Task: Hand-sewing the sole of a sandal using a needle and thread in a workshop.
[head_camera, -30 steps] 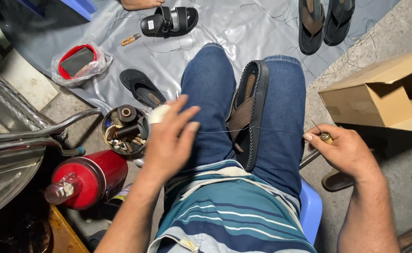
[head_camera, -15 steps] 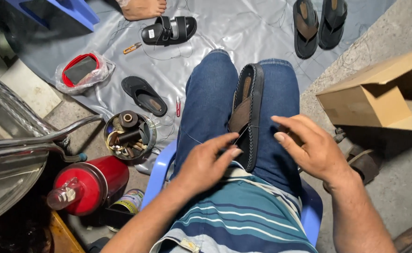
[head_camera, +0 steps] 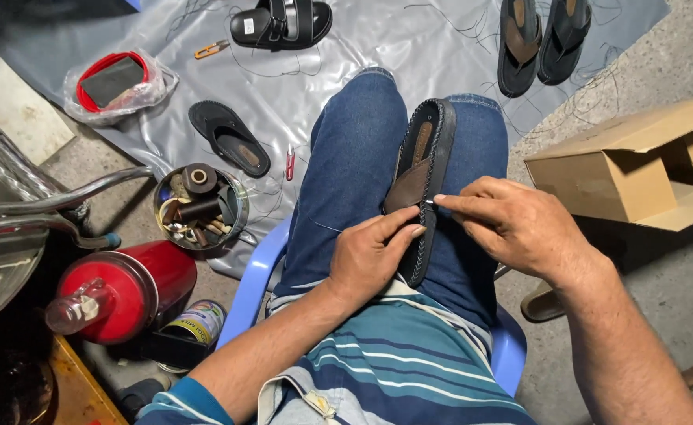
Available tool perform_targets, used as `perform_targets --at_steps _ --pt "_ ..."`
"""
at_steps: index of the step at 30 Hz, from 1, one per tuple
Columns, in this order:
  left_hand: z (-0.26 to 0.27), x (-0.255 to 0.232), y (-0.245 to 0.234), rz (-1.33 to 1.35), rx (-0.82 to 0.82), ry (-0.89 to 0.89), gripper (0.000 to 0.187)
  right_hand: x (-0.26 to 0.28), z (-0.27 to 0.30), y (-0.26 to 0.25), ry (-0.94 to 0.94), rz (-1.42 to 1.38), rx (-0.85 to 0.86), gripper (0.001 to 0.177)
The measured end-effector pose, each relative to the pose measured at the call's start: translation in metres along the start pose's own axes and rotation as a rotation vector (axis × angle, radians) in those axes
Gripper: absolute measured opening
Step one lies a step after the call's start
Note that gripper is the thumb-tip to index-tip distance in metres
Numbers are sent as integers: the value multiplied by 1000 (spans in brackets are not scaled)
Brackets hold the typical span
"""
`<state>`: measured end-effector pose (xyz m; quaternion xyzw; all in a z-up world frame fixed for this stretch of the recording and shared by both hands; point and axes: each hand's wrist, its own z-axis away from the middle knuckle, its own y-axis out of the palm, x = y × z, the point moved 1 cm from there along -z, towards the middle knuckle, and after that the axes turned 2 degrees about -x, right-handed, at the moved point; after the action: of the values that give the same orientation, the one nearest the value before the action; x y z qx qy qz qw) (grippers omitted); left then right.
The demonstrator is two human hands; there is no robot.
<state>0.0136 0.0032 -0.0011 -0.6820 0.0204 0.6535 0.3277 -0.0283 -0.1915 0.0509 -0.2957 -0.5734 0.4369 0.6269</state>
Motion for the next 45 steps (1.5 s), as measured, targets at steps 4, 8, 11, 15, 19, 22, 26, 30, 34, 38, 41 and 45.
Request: perform_targets --at_steps 4,8,11,15,19,22,26,30,34,38,41,45 --pt "-1 0 -6 -7 4 47 22 1 -1 -3 29 -9 42 34" --pt "-12 8 -3 -145 189 -195 50 2 -4 -7 33 30 74 37" --pt "-18 8 2 40 153 -308 53 -2 -2 -6 9 55 56 36" --pt "-23 2 -1 58 197 -362 47 -1 -4 -8 -4 63 48 36" --pt "-25 4 1 23 193 -349 43 0 -7 -10 17 92 63 36" --pt "-26 5 2 6 184 -344 44 0 -10 -11 27 92 84 35" --pt "-27 8 5 -25 166 -325 42 -6 -12 -7 16 98 103 35" --pt "-23 10 6 -4 139 -282 39 -2 -12 -7 38 88 110 35" --pt "-16 13 5 -57 133 -92 42 4 -10 -4 27 198 86 34" --pt "-6 24 17 -187 142 -47 62 22 -15 -10 100 331 141 31" --pt "-12 22 18 -240 193 -73 62 29 -15 -10 121 445 155 31" --pt "-16 24 23 -283 195 -124 62 15 -15 -5 31 552 149 31"
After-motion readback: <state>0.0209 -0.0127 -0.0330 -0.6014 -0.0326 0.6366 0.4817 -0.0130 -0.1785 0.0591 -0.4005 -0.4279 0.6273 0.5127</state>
